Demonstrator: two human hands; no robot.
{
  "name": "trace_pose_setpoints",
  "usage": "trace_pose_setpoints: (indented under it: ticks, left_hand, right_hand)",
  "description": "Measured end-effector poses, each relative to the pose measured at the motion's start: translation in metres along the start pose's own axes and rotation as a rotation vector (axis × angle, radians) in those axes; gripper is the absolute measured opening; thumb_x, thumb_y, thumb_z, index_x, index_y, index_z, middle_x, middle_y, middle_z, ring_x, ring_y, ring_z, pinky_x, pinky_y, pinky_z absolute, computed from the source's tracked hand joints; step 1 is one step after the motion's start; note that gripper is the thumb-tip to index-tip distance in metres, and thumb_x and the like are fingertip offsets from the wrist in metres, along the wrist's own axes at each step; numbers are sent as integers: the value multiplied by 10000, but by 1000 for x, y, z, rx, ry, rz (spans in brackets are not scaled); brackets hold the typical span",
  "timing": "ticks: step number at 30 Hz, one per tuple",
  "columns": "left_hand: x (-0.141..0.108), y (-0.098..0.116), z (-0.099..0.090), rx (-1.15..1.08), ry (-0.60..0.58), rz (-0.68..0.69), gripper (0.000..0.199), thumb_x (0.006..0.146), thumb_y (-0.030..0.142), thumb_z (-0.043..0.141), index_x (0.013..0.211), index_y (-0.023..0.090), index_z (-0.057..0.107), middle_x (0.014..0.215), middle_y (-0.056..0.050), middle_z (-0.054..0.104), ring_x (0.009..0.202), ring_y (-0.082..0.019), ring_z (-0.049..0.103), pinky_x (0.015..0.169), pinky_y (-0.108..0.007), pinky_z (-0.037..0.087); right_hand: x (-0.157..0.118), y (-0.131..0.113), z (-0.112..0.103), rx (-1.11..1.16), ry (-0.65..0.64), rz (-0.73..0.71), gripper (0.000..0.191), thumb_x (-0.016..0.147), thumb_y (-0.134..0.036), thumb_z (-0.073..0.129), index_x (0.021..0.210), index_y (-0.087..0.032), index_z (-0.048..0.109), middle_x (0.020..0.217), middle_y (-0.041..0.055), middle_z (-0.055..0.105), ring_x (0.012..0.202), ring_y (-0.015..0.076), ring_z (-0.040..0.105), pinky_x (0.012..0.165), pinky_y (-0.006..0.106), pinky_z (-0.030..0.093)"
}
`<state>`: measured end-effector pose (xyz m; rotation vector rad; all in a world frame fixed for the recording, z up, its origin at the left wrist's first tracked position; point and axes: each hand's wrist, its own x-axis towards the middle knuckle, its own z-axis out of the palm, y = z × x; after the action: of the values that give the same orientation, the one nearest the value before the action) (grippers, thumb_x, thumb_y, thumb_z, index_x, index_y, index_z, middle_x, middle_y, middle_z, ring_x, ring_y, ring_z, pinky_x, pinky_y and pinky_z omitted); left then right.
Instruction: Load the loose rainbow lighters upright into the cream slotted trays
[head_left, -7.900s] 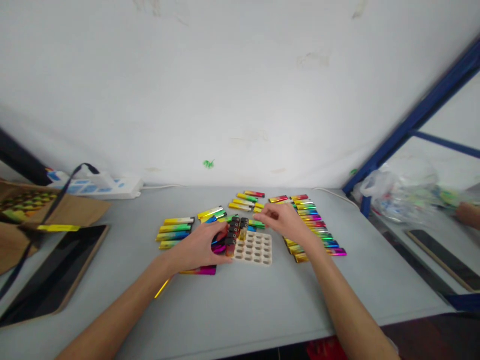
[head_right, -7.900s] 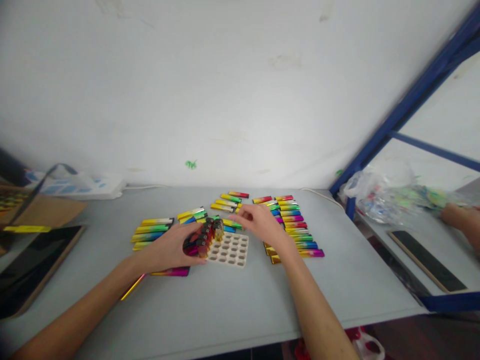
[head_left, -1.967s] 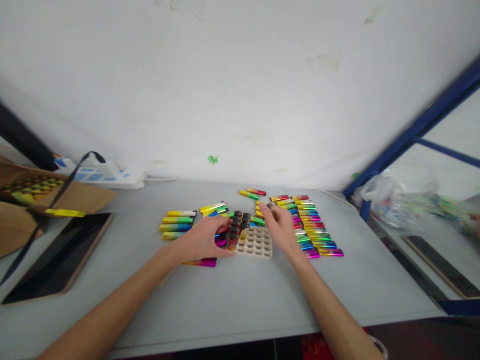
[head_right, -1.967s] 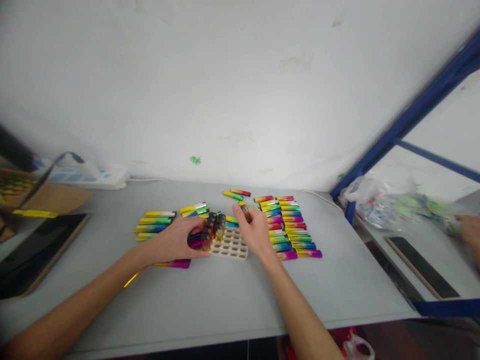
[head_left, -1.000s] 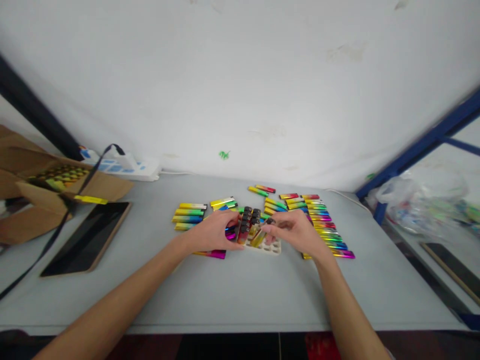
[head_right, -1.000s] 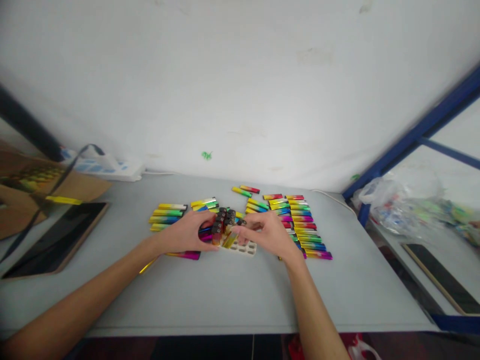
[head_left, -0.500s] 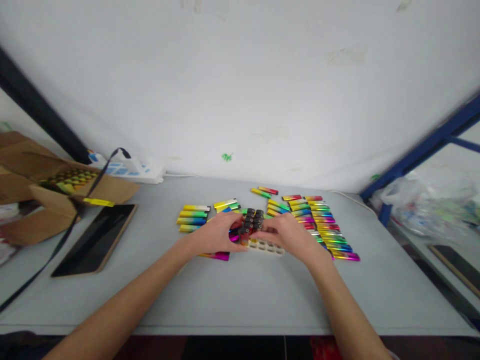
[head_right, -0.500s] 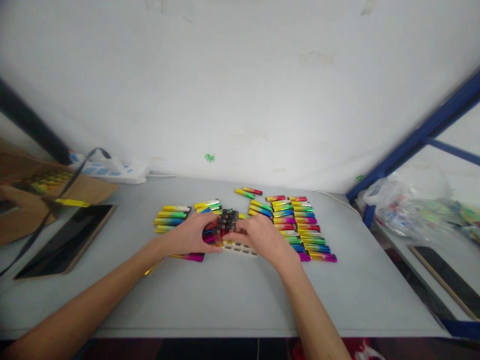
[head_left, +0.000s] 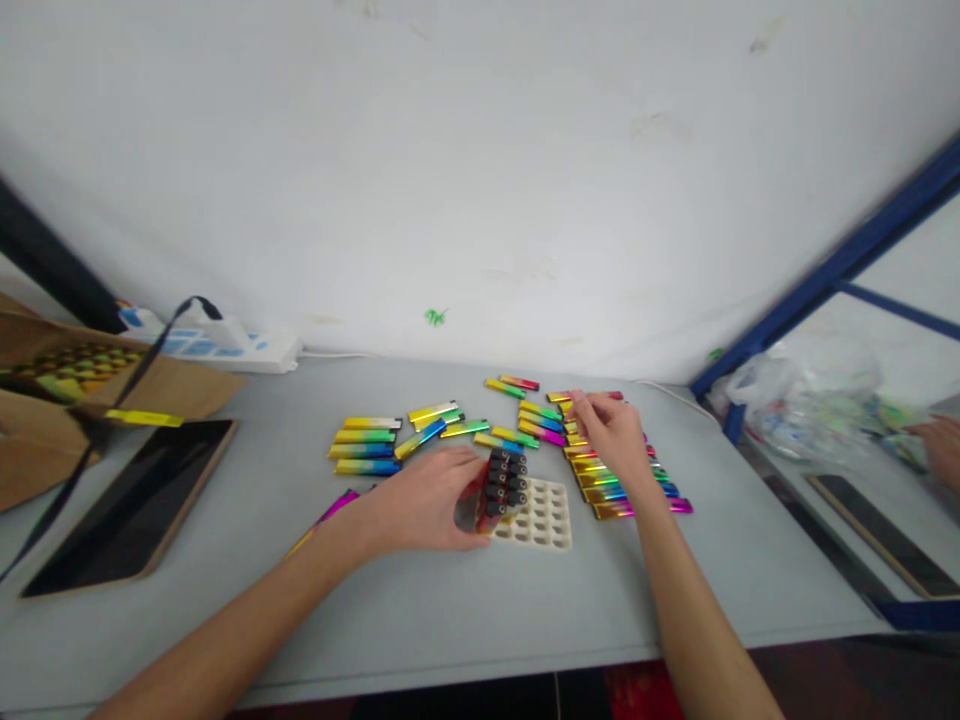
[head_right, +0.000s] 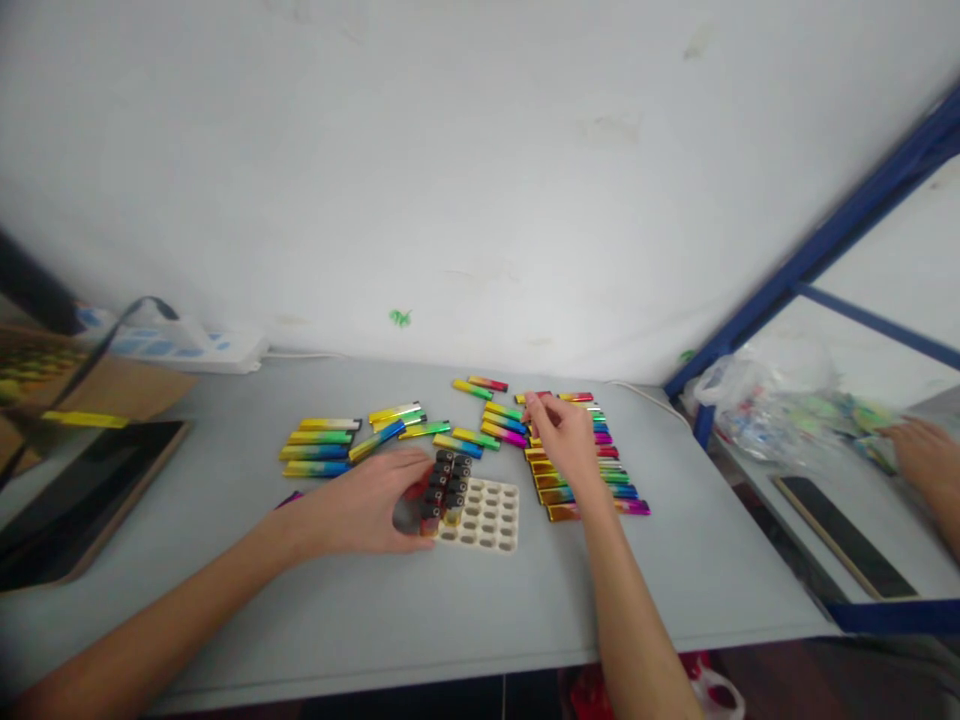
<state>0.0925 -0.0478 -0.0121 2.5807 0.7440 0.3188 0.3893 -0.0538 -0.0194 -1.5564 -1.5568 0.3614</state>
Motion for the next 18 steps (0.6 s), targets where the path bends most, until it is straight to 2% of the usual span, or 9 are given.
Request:
trace_pose_setpoints:
  ticks: [5, 9, 13, 15, 18]
  left_hand:
    - [0, 8, 0, 0, -33, -54, 273, 769, 368, 791, 907, 210, 616, 984, -71, 699, 959, -300, 690, 908, -417, 550]
    - [-16, 25, 13, -24, -30, -153, 276, 810, 328, 778, 1026, 208, 655, 1111, -96, 731, 1127, -327, 684, 1000, -439, 563]
    - [-48, 54, 42, -79, 150, -289, 528, 793, 316, 837, 1272, 239, 628, 1317, -107, 717, 1315, -347, 633, 1133, -493, 535]
    - [-64, 67, 56, -99, 234, -341, 479, 782, 259, 841, 1220, 256, 644, 1275, -92, 740, 1275, -340, 671, 1127, -498, 557]
    - [-86, 78, 69, -100, 380, -393, 461, 749, 204, 838, 1169, 267, 659, 1269, -99, 746, 1207, -345, 710, 1055, -486, 618]
  right_hand:
    - [-2, 0, 3, -120, 25, -19, 609, 1037, -641, 495, 705, -185, 725, 530, -2, 580, 513, 159, 521, 569, 304, 367]
    - [-5, -3, 6, -181, 53, -57, 601, 1048, -613, 490, 699, -185, 729, 521, 3, 585, 512, 167, 546, 588, 311, 363]
    - [-9, -11, 11, -217, 22, -155, 576, 1061, -565, 496, 681, -188, 710, 512, 0, 558, 494, 158, 519, 567, 315, 334]
    - [-12, -15, 14, -209, -45, -214, 527, 1062, -531, 520, 709, -190, 710, 565, 10, 615, 522, 162, 551, 583, 311, 365]
    - [-15, -22, 22, -134, -158, -285, 361, 1048, -477, 588, 897, -195, 755, 763, 43, 744, 666, 195, 660, 669, 311, 464]
